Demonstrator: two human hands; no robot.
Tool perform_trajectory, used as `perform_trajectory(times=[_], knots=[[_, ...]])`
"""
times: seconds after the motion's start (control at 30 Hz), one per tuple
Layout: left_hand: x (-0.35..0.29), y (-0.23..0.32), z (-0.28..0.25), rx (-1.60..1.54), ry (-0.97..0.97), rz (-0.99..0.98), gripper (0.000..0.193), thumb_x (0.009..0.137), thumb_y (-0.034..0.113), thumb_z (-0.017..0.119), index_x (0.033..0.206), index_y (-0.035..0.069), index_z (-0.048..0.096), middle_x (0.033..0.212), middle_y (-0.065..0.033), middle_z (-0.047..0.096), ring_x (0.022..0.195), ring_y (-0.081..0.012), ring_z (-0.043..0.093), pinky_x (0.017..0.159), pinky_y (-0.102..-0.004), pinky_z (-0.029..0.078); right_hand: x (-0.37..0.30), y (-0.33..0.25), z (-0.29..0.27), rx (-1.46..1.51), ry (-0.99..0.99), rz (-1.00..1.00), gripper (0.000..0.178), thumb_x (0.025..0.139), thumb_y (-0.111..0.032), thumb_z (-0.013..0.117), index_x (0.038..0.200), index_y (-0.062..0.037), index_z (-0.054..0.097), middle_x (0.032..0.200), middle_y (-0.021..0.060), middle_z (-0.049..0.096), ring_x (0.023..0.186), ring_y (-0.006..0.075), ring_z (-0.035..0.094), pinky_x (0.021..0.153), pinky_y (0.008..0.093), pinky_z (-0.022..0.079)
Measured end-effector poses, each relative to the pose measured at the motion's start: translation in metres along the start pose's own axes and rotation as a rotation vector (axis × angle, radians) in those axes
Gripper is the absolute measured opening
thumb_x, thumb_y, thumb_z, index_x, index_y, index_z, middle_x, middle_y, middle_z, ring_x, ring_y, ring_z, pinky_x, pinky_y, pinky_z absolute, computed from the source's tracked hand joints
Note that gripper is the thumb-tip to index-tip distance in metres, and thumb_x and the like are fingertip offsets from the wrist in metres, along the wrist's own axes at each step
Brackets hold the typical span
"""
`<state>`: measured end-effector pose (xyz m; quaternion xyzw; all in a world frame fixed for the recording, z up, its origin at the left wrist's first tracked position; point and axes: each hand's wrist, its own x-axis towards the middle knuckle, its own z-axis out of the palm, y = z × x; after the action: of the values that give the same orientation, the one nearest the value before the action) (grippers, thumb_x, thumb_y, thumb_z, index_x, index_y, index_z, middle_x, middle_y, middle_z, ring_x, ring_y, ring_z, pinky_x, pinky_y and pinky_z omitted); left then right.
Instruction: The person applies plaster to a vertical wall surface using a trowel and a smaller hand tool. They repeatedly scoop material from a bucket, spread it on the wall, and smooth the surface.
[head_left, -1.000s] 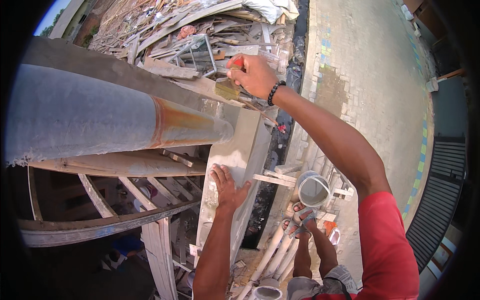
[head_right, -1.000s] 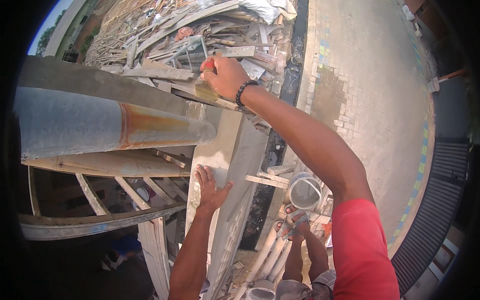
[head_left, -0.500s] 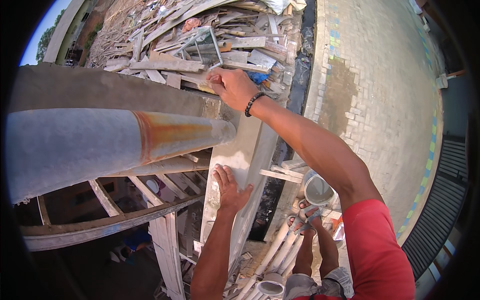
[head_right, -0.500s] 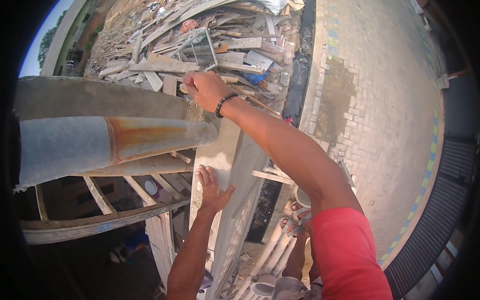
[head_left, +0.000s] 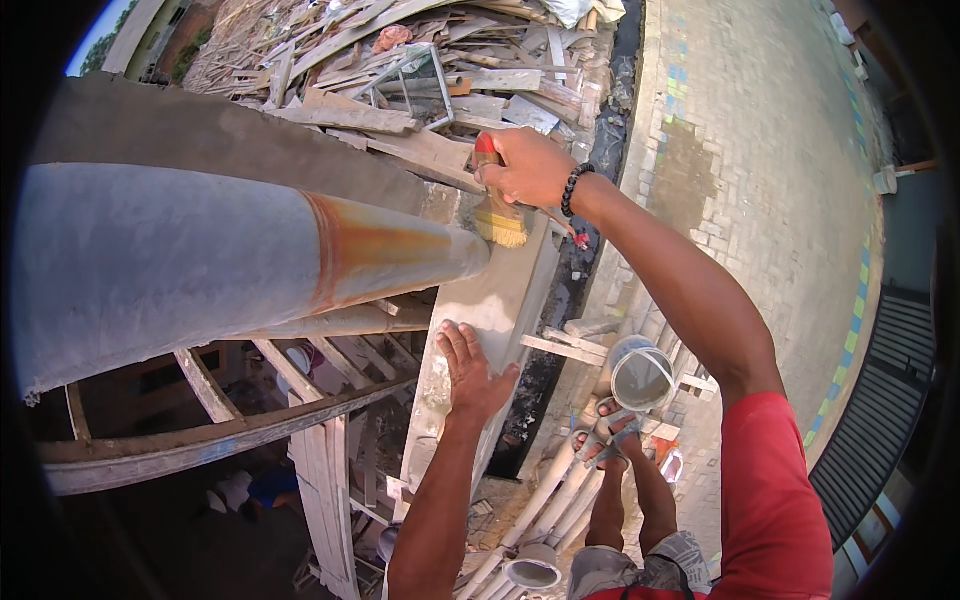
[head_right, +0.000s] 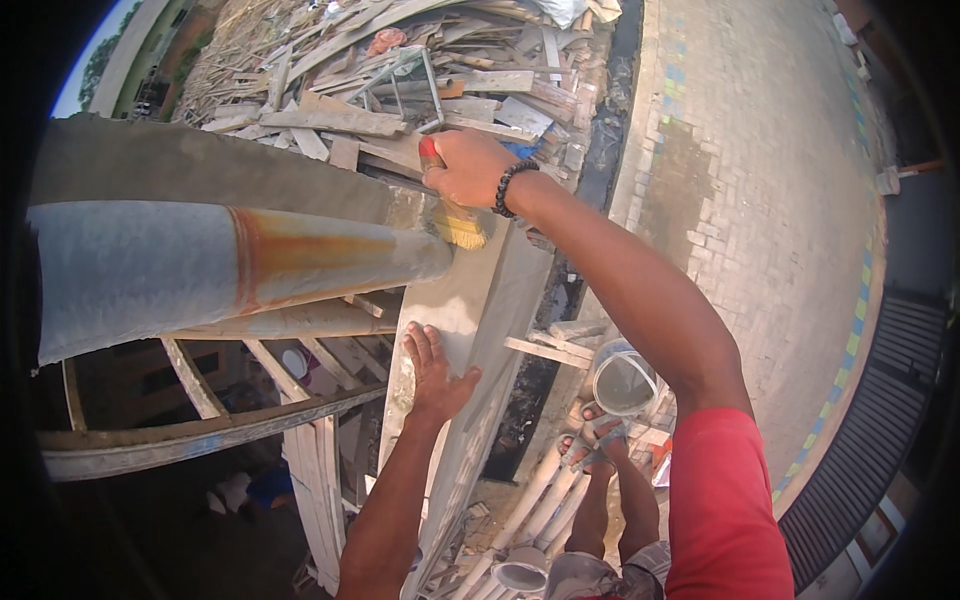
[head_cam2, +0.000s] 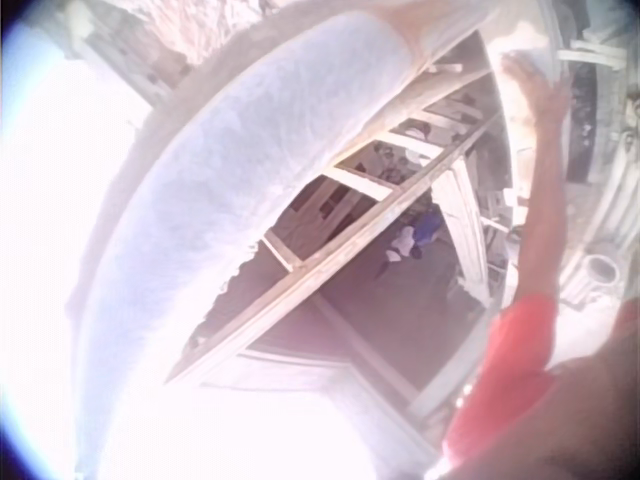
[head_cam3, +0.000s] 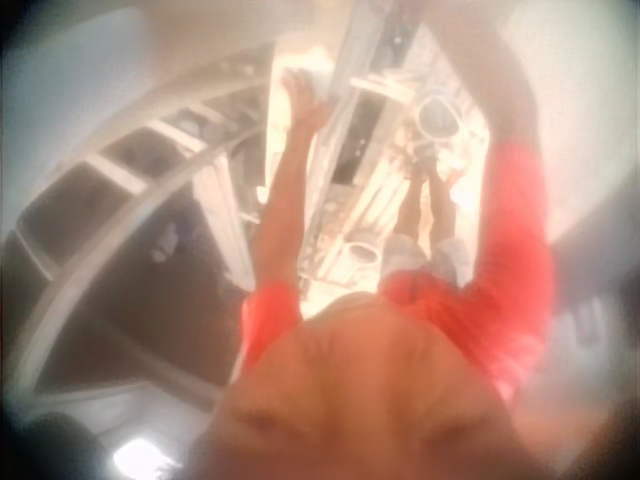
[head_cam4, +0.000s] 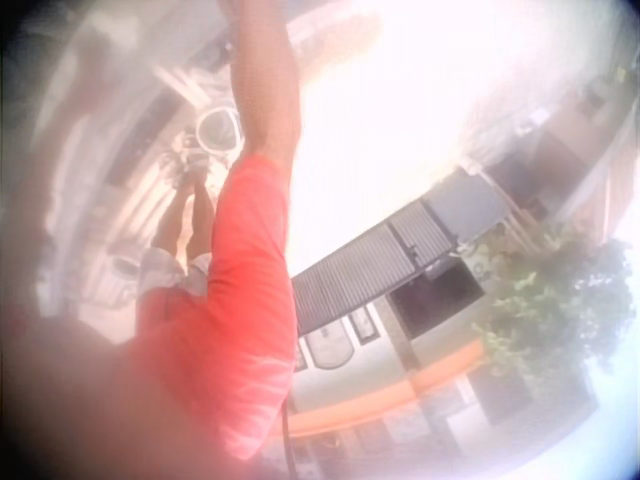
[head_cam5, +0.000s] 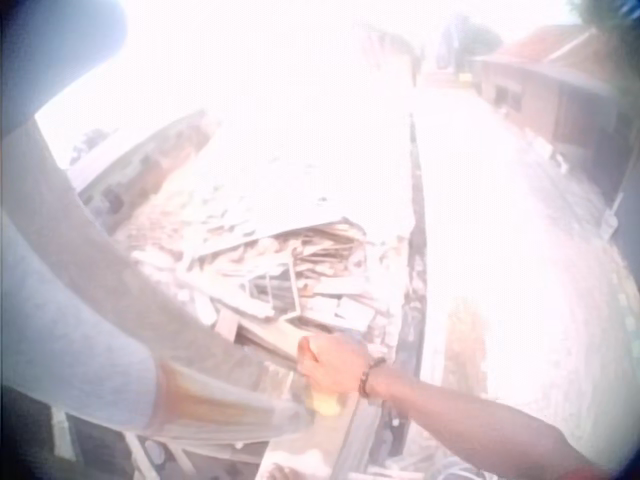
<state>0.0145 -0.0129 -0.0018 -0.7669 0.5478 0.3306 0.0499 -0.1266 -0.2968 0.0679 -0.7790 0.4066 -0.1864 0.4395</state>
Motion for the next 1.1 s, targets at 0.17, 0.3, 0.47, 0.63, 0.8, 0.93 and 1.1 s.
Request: perform_trajectory(times=[0.17, 0.3, 0.47, 0.63, 0.8, 0.93, 1.1], knots=[[0.004, 0.004, 0.004, 0.038, 0.017, 0.036, 0.107, 0.077, 0.038, 0.068, 0.143, -0.011, -0.002, 0.149, -0.0312, -0.015, 0.138, -0.0464, -0.016, 0.115, -0.0474, 0.004, 0.043, 0.0, 0.029, 0.057, 0.39, -0.137, 0.021, 0.082, -0.02, 0.061, 0.094, -0.002, 0.061, 0.079, 0.0181, 0.066, 0.071, 0.0343, 0.064, 0.068, 0.0378, 0.049], [0.0, -0.007, 0.003, 0.014, 0.023, 0.033, 0.108, 0.077, 0.039, 0.068, 0.143, -0.011, -0.002, 0.148, -0.0317, -0.015, 0.138, -0.0471, -0.017, 0.115, -0.0478, 0.003, 0.041, -0.017, 0.006, 0.149, 0.64, -0.121, 0.025, 0.081, -0.024, 0.062, 0.093, -0.0015, 0.062, 0.081, 0.0211, 0.066, 0.082, 0.0383, 0.063, 0.075, 0.0438, 0.049], [0.0, -0.003, 0.005, 0.008, 0.07, 0.043, 0.106, 0.075, 0.039, 0.068, 0.141, -0.015, 0.005, 0.147, -0.0355, -0.009, 0.137, -0.0503, -0.012, 0.114, -0.0486, 0.003, 0.03, 0.003, 0.007, 0.137, 0.272, -0.029, 0.023, 0.08, -0.023, 0.063, 0.087, -0.0015, 0.062, 0.079, 0.0205, 0.066, 0.08, 0.0373, 0.063, 0.074, 0.0431, 0.049], [0.003, 0.005, 0.002, 0.064, 0.019, 0.023, 0.109, 0.076, 0.041, 0.068, 0.142, -0.012, -0.002, 0.148, -0.0333, -0.014, 0.137, -0.0485, -0.015, 0.115, -0.0482, 0.004, 0.042, 0.005, 0.037, 0.117, 0.335, -0.161, 0.021, 0.085, -0.019, 0.063, 0.097, -0.0021, 0.061, 0.071, 0.0099, 0.063, 0.069, 0.0185, 0.065, 0.063, 0.0295, 0.049], [-0.001, -0.008, 0.002, 0.027, 0.028, 0.027, 0.108, 0.077, 0.041, 0.068, 0.142, -0.013, 0.0, 0.148, -0.0333, -0.013, 0.137, -0.0488, -0.014, 0.115, -0.0482, 0.004, 0.033, -0.018, 0.011, 0.178, 0.612, -0.267, 0.018, 0.087, -0.017, 0.062, 0.097, -0.0024, 0.06, 0.072, 0.0075, 0.063, 0.065, 0.0152, 0.063, 0.063, 0.0288, 0.049], [0.0, -0.003, 0.004, 0.039, 0.047, 0.026, 0.108, 0.076, 0.041, 0.068, 0.142, -0.012, 0.0, 0.149, -0.0325, -0.013, 0.138, -0.0485, -0.014, 0.115, -0.0477, 0.004, -0.009, -0.011, -0.027, 0.168, 0.162, -0.089, 0.018, 0.087, -0.017, 0.061, 0.097, -0.0013, 0.059, 0.071, 0.0035, 0.062, 0.061, 0.0101, 0.061, 0.059, 0.0261, 0.047], [0.001, 0.003, 0.002, 0.044, 0.034, 0.014, 0.109, 0.076, 0.041, 0.068, 0.142, -0.012, 0.0, 0.149, -0.032, -0.013, 0.138, -0.0479, -0.015, 0.115, -0.0469, 0.004, -0.01, -0.001, -0.035, 0.144, -0.135, -0.026, 0.014, 0.086, -0.014, 0.06, 0.09, -0.0007, 0.058, 0.072, 0.0039, 0.062, 0.059, 0.0097, 0.06, 0.057, 0.0258, 0.046]])
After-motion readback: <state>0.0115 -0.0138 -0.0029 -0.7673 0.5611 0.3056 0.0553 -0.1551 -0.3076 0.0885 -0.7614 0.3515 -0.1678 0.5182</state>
